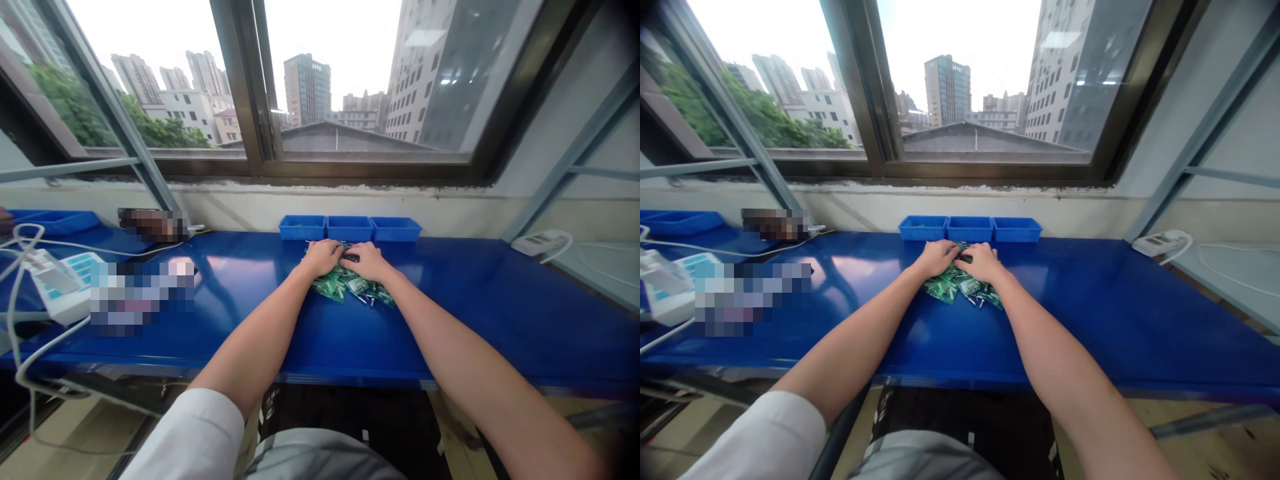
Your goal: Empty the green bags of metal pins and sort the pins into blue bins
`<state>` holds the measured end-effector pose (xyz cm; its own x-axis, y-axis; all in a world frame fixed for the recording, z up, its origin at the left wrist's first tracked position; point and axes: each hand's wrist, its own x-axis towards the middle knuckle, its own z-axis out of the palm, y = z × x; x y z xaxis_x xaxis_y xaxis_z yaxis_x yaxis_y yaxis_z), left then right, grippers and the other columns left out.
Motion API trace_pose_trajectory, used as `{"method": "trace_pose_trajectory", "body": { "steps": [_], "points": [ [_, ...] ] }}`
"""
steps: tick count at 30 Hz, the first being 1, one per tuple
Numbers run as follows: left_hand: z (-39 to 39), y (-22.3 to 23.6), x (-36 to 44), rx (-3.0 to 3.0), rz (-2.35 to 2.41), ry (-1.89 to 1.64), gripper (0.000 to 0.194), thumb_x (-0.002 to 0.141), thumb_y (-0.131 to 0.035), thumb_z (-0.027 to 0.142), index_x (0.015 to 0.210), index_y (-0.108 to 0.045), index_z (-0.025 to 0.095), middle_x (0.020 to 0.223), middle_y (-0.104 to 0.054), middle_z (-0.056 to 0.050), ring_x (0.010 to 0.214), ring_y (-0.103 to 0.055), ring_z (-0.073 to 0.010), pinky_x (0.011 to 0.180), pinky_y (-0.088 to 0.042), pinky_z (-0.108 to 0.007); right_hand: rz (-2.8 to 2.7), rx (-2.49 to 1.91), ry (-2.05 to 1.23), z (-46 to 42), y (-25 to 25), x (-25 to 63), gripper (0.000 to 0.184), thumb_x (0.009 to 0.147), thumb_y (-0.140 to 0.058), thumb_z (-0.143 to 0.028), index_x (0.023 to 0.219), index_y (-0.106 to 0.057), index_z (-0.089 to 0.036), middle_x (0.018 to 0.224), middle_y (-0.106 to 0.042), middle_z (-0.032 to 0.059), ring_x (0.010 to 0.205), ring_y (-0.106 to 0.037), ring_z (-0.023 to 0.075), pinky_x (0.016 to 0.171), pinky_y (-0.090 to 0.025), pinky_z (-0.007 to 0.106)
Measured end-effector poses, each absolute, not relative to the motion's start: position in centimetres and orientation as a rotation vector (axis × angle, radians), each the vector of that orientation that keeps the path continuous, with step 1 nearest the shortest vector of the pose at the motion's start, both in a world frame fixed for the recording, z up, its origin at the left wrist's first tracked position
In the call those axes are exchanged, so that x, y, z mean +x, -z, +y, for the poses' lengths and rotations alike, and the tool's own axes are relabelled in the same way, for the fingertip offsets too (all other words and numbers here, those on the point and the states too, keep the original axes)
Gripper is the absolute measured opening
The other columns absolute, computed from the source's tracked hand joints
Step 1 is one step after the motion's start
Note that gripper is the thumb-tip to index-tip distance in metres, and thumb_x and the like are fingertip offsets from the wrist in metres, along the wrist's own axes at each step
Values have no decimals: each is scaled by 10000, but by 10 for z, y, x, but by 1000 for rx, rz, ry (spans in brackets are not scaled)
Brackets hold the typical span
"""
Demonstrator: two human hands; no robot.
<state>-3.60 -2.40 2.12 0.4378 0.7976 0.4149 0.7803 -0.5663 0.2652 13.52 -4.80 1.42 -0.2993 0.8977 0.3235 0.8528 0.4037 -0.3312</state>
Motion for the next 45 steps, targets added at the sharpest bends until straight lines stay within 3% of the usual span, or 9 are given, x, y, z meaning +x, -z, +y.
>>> {"method": "trace_pose_trajectory", "body": {
  "steps": [9,19,27,35,39,45],
  "points": [
    [-27,-21,-35,2672,1417,-756,333,914,-380,330,906,-683,191,975,-688,-73,906,-612,-200,812,-443,-301,-2214,-1421,-136,-49,-16,133,283,806,-565,-471,917,-716,-259,1123,-635,66,1089,-460,301,845,-347,410],
    [-31,-25,-34,2657,1434,-775,389,929,-347,371,868,-684,187,966,-684,-80,902,-611,-207,836,-441,-323,-2243,-1495,-159,-51,-22,130,186,845,-526,-352,877,-657,-224,1010,-650,54,1007,-468,264,775,-328,355],
    [-30,-26,-35,2618,1420,-849,432,919,-344,415,840,-701,185,895,-696,-78,835,-620,-202,779,-447,-292,-2144,-1410,-85,-49,-16,132,191,846,-521,-324,874,-694,-248,1088,-645,51,1049,-459,259,810,-334,374],
    [-28,-30,-40,2414,1275,-1021,312,786,-553,416,955,-713,208,1010,-708,-46,923,-624,-225,836,-451,-292,-1966,-1350,-71,-48,-19,133,192,841,-484,-280,830,-662,-210,1049,-648,71,1003,-482,255,839,-355,388],
    [-24,-32,-45,2293,1272,-1045,314,696,-624,341,961,-700,192,820,-694,-23,769,-610,-194,746,-460,-292,-1934,-1354,-101,-49,-21,133,205,862,-447,-281,840,-635,-200,981,-655,76,968,-489,246,847,-362,375],
    [-16,-28,-48,2048,1047,-1095,374,636,-656,272,989,-661,149,590,-548,41,552,-495,-113,575,-416,-247,-1901,-1369,-180,-49,-20,134,202,856,-448,-298,833,-624,-204,926,-661,61,958,-491,243,861,-368,380]
  ]
}}
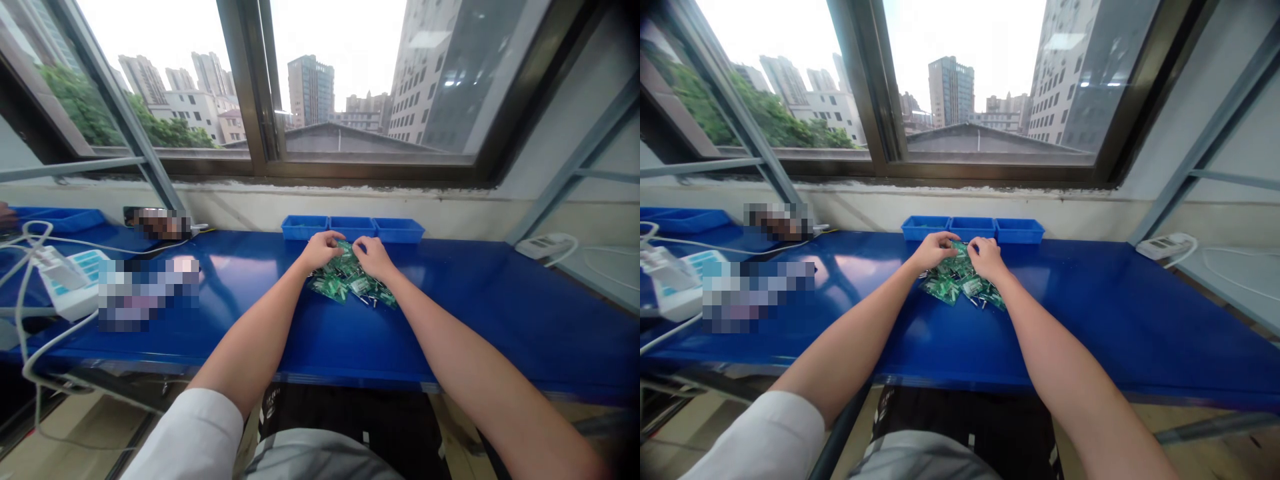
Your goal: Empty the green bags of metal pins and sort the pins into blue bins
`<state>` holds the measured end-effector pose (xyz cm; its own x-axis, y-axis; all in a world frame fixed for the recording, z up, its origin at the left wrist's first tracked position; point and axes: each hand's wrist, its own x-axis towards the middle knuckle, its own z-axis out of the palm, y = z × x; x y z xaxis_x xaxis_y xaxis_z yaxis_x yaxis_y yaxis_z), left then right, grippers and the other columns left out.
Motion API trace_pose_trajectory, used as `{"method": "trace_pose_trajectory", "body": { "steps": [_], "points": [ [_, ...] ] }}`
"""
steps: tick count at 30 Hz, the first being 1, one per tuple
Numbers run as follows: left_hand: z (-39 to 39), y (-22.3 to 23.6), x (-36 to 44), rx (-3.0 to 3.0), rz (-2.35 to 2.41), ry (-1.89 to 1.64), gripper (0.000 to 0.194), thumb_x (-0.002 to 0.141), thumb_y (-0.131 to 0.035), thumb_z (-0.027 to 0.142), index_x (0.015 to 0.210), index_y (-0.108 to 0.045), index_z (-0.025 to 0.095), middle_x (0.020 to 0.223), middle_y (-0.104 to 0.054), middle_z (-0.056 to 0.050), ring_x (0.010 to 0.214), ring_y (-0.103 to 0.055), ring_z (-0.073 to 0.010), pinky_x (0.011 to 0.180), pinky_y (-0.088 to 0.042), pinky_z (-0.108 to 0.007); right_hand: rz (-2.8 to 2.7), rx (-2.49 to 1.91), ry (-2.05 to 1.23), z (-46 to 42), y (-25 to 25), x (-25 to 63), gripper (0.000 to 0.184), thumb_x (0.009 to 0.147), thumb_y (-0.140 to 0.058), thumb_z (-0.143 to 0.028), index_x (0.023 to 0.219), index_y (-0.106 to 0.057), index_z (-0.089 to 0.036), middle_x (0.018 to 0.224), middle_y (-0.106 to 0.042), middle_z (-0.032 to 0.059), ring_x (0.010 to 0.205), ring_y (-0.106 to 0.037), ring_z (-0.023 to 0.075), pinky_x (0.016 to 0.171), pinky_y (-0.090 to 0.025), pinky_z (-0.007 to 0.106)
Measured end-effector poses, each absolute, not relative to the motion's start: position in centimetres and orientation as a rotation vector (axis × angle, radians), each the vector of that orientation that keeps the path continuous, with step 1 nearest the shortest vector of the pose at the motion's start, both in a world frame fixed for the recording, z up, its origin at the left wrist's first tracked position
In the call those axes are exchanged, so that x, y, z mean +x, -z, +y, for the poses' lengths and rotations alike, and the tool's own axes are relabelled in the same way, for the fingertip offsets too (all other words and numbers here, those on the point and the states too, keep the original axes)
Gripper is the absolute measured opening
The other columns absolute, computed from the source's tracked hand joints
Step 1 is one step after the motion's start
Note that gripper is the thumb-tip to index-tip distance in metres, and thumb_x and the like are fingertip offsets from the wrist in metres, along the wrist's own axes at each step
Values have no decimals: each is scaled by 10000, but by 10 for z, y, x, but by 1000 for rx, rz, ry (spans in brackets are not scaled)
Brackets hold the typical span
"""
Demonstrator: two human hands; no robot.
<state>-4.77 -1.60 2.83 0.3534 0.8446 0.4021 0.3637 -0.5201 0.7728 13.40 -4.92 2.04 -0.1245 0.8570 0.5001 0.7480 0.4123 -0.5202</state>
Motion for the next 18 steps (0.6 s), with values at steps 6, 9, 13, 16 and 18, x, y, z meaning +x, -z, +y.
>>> {"method": "trace_pose_trajectory", "body": {
  "steps": [6,9,13,16,18],
  "points": [
    [-18,-32,-46,1829,914,-1164,376,616,-711,289,948,-663,119,652,-596,3,566,-515,-106,576,-431,-253,-1914,-1242,-217,-49,-20,136,257,765,-590,-393,926,-630,-197,947,-666,63,943,-518,238,833,-398,362],
    [-19,-34,-46,1834,905,-1175,302,622,-713,296,864,-683,118,700,-646,-22,612,-560,-127,613,-460,-271,-1900,-1178,-220,-48,-20,137,216,752,-598,-378,860,-633,-193,884,-668,53,898,-535,228,807,-408,354],
    [-20,-35,-46,1935,953,-1214,268,624,-693,219,881,-701,142,901,-707,-48,847,-627,-191,796,-481,-317,-1787,-1162,-239,-44,-19,140,194,742,-600,-371,824,-634,-198,865,-665,50,868,-553,216,771,-419,348],
    [-22,-36,-46,2017,987,-1249,342,623,-674,167,964,-689,159,1078,-684,-55,1023,-596,-222,914,-442,-338,-1696,-1137,-227,-42,-19,140,181,752,-591,-365,808,-612,-195,883,-658,56,874,-555,208,766,-422,343],
    [-22,-35,-46,2057,999,-1247,359,637,-670,178,995,-679,161,1101,-675,-58,1036,-591,-223,926,-434,-341,-1668,-1108,-225,-42,-19,140,172,766,-577,-359,807,-591,-193,885,-652,57,869,-559,202,763,-423,337]
  ]
}}
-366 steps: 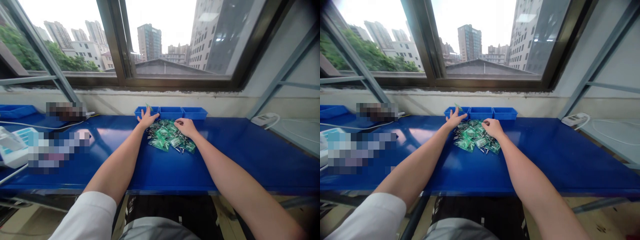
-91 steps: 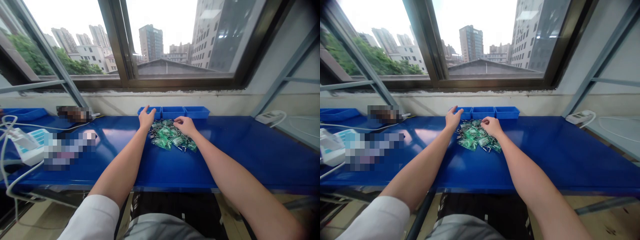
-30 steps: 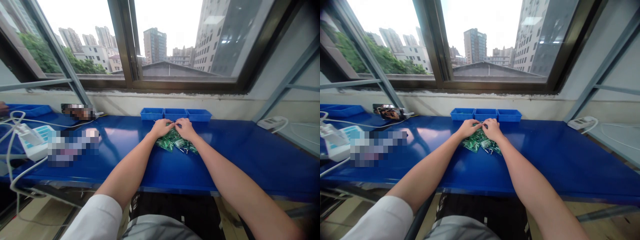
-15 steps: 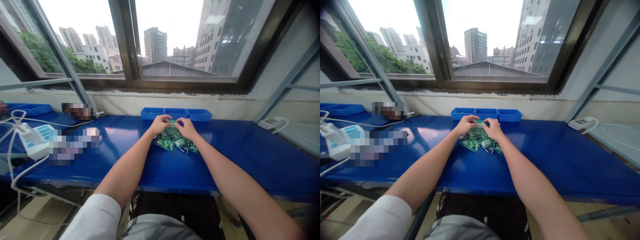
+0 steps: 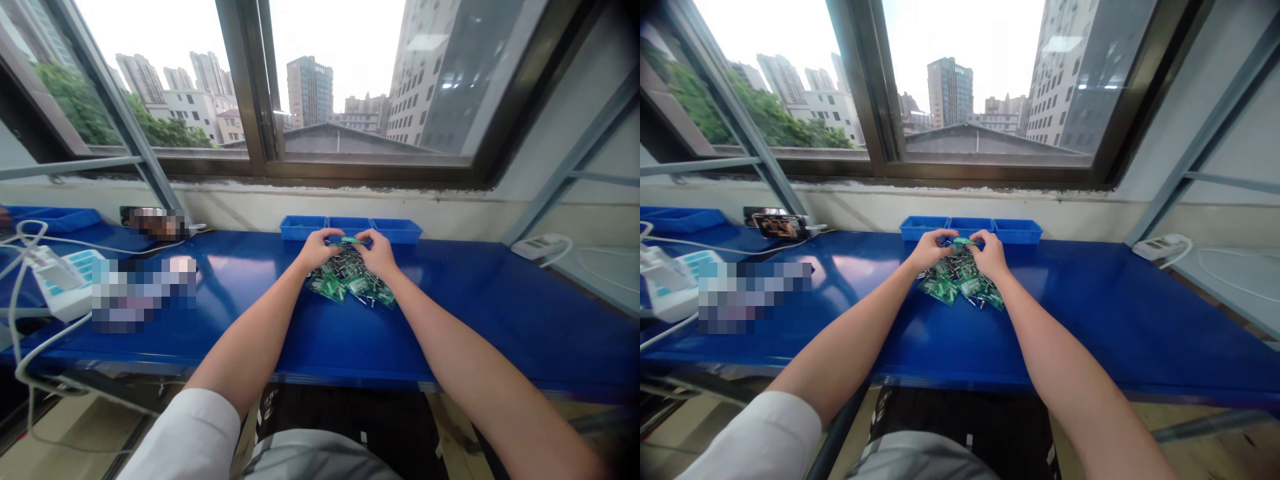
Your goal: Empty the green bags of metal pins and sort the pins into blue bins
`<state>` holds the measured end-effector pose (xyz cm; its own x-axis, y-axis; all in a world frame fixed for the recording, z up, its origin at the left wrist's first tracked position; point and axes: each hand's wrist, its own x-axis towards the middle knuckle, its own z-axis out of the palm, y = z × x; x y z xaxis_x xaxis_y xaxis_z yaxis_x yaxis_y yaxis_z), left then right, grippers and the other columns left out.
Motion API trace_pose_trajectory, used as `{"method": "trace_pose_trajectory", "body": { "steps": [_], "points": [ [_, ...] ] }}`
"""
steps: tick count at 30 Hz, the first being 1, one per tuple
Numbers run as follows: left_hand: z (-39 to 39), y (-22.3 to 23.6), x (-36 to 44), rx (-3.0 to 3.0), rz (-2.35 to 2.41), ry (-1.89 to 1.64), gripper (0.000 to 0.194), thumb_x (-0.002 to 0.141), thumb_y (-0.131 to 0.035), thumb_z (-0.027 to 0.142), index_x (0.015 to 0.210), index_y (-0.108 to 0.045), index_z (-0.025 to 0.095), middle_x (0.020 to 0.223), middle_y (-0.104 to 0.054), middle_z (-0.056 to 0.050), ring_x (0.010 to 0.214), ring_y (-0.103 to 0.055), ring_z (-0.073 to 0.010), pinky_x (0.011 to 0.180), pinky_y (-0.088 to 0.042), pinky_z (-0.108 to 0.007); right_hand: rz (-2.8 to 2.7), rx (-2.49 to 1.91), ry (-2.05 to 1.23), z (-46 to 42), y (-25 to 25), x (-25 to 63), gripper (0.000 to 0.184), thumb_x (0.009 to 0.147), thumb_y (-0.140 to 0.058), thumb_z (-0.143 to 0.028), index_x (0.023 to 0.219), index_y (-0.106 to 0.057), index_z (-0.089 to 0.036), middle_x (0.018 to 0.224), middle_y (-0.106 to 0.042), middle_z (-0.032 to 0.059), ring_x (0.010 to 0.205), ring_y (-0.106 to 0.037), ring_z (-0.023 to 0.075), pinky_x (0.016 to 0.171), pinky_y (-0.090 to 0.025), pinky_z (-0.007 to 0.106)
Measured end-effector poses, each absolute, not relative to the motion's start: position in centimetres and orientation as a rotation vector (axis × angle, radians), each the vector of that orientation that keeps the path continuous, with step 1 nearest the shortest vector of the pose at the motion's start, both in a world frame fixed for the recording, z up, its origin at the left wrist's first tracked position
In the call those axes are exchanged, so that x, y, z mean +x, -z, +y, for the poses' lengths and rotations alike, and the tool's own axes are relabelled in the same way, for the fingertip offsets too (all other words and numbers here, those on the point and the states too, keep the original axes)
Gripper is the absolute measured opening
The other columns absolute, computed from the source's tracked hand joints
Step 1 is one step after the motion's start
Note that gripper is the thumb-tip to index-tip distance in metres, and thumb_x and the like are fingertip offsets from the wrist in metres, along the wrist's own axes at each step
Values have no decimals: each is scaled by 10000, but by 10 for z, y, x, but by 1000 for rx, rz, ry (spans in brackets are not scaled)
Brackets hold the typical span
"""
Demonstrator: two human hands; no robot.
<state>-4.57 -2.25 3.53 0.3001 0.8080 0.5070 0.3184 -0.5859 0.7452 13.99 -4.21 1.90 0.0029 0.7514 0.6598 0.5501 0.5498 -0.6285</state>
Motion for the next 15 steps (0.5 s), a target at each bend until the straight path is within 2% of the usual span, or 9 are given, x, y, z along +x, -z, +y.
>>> {"method": "trace_pose_trajectory", "body": {
  "steps": [3,5,7,10,12,15],
  "points": [
    [-22,-33,-45,2078,1002,-1250,334,671,-675,240,992,-668,149,1031,-688,-71,964,-611,-208,883,-445,-326,-1658,-1098,-243,-43,-19,139,184,778,-562,-358,836,-575,-184,851,-642,58,809,-569,194,733,-428,327],
    [-22,-31,-43,2072,996,-1260,323,691,-673,286,978,-652,139,943,-693,-74,881,-621,-190,831,-455,-310,-1656,-1111,-285,-43,-18,139,240,774,-568,-362,929,-573,-179,813,-636,51,741,-567,184,694,-428,317],
    [-22,-29,-42,2040,976,-1264,367,709,-664,315,1029,-611,142,840,-684,-52,770,-615,-159,757,-462,-288,-1644,-1130,-342,-44,-18,138,404,770,-574,-360,1126,-519,-177,729,-612,17,641,-539,164,647,-420,307],
    [-23,-28,-39,1977,948,-1285,467,727,-644,315,1153,-508,179,723,-633,13,621,-560,-110,639,-440,-239,-1612,-1150,-410,-45,-18,137,657,781,-561,-361,1356,-303,-175,577,-503,-62,497,-444,134,580,-392,295],
    [-23,-28,-38,1972,945,-1304,438,738,-626,304,1141,-494,198,688,-591,40,582,-524,-92,601,-416,-218,-1590,-1145,-423,-45,-18,136,667,784,-554,-372,1359,-276,-177,538,-438,-89,461,-404,125,556,-373,289],
    [-22,-29,-35,2046,945,-1302,237,762,-581,296,968,-570,179,688,-568,30,614,-512,-95,615,-419,-221,-1590,-1133,-398,-45,-18,135,529,784,-549,-386,1247,-379,-194,525,-407,-93,463,-400,123,556,-361,282]
  ]
}}
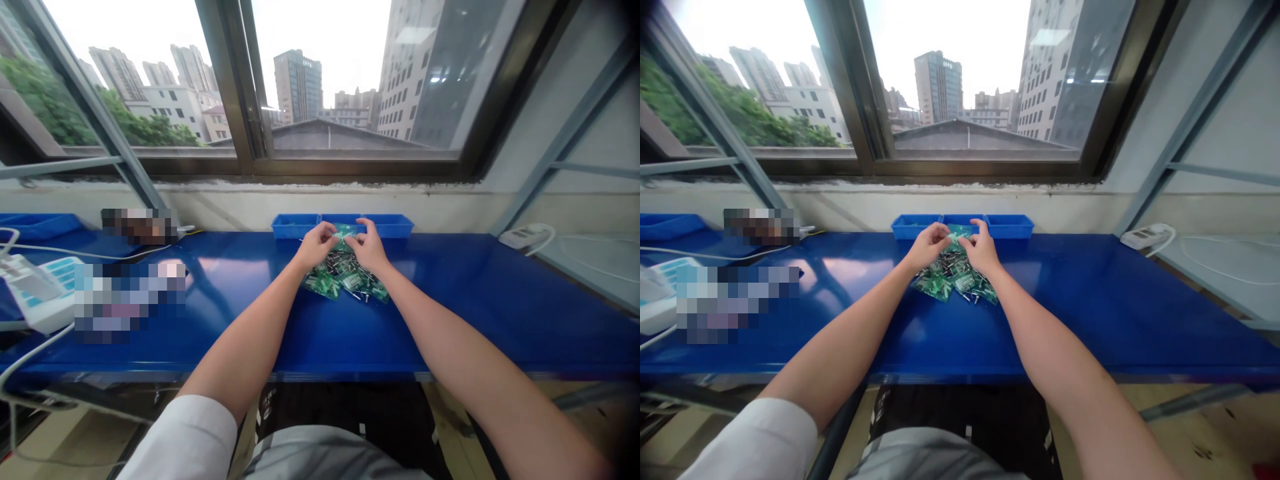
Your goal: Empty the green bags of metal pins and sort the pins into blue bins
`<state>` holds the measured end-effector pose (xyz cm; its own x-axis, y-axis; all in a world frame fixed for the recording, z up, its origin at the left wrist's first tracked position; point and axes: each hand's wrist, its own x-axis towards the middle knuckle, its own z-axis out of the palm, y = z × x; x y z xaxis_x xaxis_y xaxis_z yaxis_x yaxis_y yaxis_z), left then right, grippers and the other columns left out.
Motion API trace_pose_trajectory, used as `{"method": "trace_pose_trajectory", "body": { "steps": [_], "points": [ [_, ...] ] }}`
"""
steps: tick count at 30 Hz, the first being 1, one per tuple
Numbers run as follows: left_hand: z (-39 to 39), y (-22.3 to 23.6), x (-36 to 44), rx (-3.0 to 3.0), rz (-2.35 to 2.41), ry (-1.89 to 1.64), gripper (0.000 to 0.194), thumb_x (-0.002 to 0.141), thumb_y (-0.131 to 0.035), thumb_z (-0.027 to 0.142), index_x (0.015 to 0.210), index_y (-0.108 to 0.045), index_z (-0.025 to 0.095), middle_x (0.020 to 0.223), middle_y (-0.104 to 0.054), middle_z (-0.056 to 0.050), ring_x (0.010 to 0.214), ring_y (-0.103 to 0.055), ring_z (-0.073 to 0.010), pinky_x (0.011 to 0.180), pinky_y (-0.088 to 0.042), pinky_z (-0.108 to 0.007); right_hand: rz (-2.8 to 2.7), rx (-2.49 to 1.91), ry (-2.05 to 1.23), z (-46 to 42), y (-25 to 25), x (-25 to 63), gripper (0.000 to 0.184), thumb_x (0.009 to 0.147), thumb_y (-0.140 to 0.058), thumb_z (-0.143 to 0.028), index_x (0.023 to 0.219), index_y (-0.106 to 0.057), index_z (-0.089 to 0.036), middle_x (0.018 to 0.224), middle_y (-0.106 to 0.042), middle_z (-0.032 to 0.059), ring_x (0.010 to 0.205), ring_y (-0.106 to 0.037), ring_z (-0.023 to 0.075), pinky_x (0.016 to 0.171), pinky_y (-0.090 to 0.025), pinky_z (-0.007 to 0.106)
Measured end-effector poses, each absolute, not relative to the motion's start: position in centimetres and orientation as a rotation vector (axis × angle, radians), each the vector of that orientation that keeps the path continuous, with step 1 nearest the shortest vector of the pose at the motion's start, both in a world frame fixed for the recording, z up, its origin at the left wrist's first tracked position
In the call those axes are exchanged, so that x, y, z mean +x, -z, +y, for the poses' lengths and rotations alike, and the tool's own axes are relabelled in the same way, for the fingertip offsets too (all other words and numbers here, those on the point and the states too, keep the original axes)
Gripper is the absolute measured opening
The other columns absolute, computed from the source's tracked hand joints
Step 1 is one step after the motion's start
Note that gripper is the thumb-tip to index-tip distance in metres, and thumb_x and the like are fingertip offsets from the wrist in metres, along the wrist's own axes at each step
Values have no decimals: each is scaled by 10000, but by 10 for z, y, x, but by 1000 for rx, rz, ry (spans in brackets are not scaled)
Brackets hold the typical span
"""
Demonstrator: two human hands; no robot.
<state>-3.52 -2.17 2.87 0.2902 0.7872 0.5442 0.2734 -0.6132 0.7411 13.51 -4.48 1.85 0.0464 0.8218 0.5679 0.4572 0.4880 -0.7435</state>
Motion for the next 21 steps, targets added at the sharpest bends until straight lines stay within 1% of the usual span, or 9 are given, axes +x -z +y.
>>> {"method": "trace_pose_trajectory", "body": {
  "steps": [1,3,6,9,11,17,21],
  "points": [
    [-21,-29,-35,2067,950,-1302,193,765,-572,293,911,-587,168,698,-572,20,634,-516,-102,627,-425,-228,-1600,-1133,-386,-45,-19,135,475,787,-544,-391,1201,-410,-199,525,-406,-92,469,-404,122,559,-359,279],
    [-21,-29,-34,2074,971,-1313,169,759,-568,287,851,-607,152,718,-589,2,661,-525,-114,646,-438,-242,-1624,-1142,-369,-46,-18,135,386,794,-530,-405,1115,-457,-204,531,-418,-85,485,-420,123,565,-356,272],
    [-21,-29,-33,2020,983,-1342,190,742,-582,291,848,-625,140,734,-617,-16,668,-543,-125,656,-449,-256,-1652,-1159,-367,-47,-17,135,332,791,-523,-428,1034,-501,-202,574,-472,-61,543,-470,134,592,-376,270],
    [-19,-29,-34,1959,973,-1369,219,735,-593,316,857,-632,138,747,-638,-27,674,-562,-130,668,-457,-263,-1653,-1144,-369,-46,-19,133,349,762,-551,-428,1022,-529,-195,641,-520,-34,618,-512,149,639,-408,280],
    [-18,-28,-34,1925,975,-1381,238,729,-602,332,866,-633,140,748,-642,-27,673,-567,-129,671,-460,-264,-1658,-1127,-365,-45,-24,133,361,739,-573,-404,1028,-543,-188,652,-525,-31,632,-518,150,652,-414,283],
    [-17,-32,-34,1830,987,-1401,269,708,-632,341,876,-644,131,763,-661,-36,679,-581,-135,668,-466,-267,-1725,-1153,-381,-39,-43,135,392,696,-606,-319,1058,-560,-176,604,-497,-57,554,-462,123,608,-389,268],
    [-14,-33,-36,1755,1025,-1469,273,701,-647,332,877,-661,123,796,-682,-46,701,-599,-142,685,-471,-265,-1709,-1154,-395,-37,-40,133,435,693,-609,-266,1112,-542,-168,646,-571,-38,621,-534,136,660,-419,271]
  ]
}}
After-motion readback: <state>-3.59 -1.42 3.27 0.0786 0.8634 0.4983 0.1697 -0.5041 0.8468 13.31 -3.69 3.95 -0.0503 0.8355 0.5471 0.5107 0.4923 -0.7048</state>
